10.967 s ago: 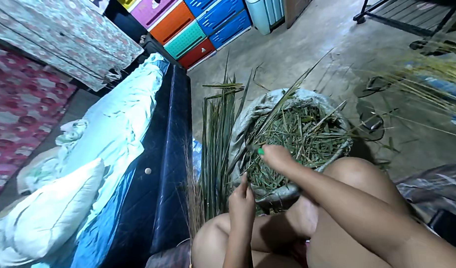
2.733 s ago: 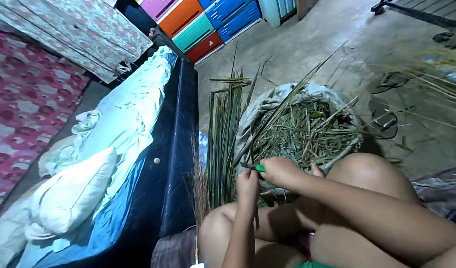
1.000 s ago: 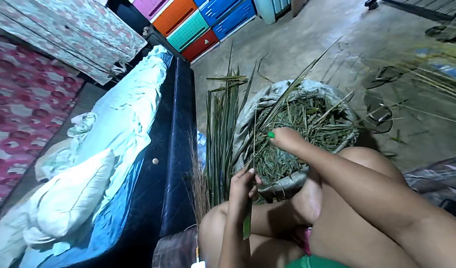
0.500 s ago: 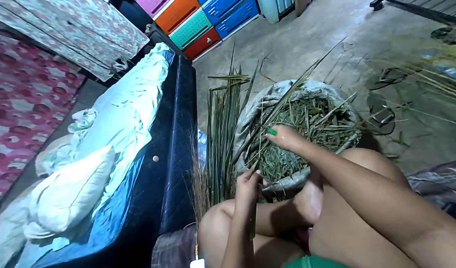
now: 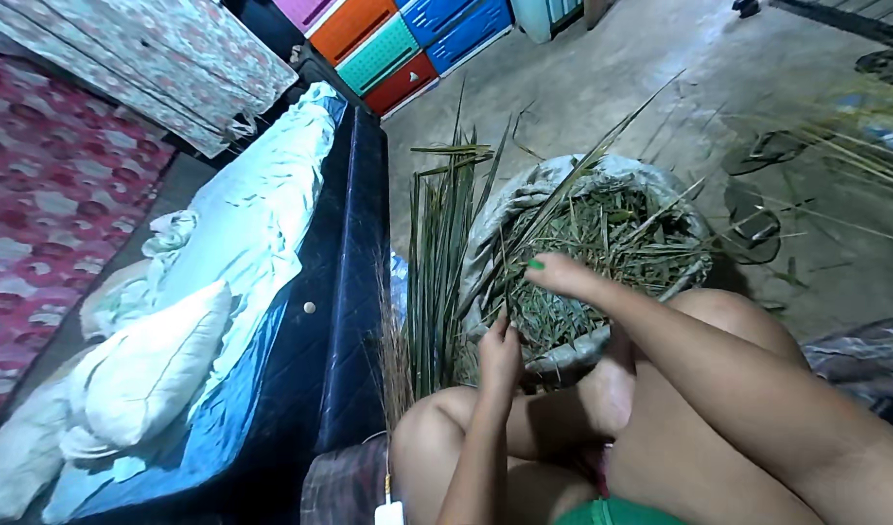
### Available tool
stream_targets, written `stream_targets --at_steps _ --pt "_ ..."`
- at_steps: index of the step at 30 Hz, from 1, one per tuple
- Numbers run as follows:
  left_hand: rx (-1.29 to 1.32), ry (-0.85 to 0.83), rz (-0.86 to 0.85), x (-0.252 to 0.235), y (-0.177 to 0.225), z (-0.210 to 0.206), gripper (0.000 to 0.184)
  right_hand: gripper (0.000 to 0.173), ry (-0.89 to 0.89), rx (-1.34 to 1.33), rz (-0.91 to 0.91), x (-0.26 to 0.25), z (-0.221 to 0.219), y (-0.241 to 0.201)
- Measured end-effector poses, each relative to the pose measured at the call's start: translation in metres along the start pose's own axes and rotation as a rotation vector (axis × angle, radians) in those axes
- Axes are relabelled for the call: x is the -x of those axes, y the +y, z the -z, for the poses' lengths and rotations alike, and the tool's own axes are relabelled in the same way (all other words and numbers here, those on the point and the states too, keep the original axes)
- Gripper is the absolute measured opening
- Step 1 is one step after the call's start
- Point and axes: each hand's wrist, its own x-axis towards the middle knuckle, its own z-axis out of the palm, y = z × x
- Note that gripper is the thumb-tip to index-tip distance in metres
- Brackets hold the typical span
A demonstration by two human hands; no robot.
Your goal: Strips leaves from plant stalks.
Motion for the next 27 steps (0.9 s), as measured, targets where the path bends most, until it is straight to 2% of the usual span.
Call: stream_targets --at_steps 3,5,8,12,15,17,19,22,25,27 --pt "-0.048 0.051 0.022 -0.005 -0.005 0.002 0.035 0.036 -0.169 0.247 0.089 0.031 -0.032 -0.013" --pt "-0.089 0.073 0.024 -0.004 -0.003 0.004 0.028 0.037 -0.177 0.368 0.092 0.041 -0.043 -0.022" --pt "-0.040 0.040 0.002 -0.003 -0.002 0.007 0.039 0.038 -0.023 0.426 0.011 0.023 -0.038 -0.019" --pt "0.021 0.032 0.007 0.000 0.000 0.009 0.042 0.037 0.143 0.358 -0.089 -0.008 -0.013 -0.004" --pt "0.006 0.044 0.011 -0.003 -0.003 0.011 0.040 0.040 -0.017 0.319 0.013 0.012 -0.022 -0.013" --pt "-0.040 0.078 0.013 -0.006 -0.004 0.013 0.031 0.040 -0.159 0.319 0.098 0.030 -0.039 -0.019" --pt "-0.049 0.101 0.008 -0.005 -0.004 0.012 0.029 0.038 -0.189 0.350 0.122 0.037 -0.049 -0.021" --pt "-0.003 0.055 0.002 -0.002 -0.002 0.010 0.038 0.037 -0.053 0.427 0.047 0.022 -0.041 -0.016" --pt "0.023 0.029 -0.009 0.003 -0.001 0.008 0.041 0.035 0.113 0.386 -0.075 0.002 -0.023 -0.009" --pt "0.014 0.023 -0.003 0.005 0.001 0.010 0.041 0.036 0.130 0.343 -0.086 0.000 -0.014 -0.011"
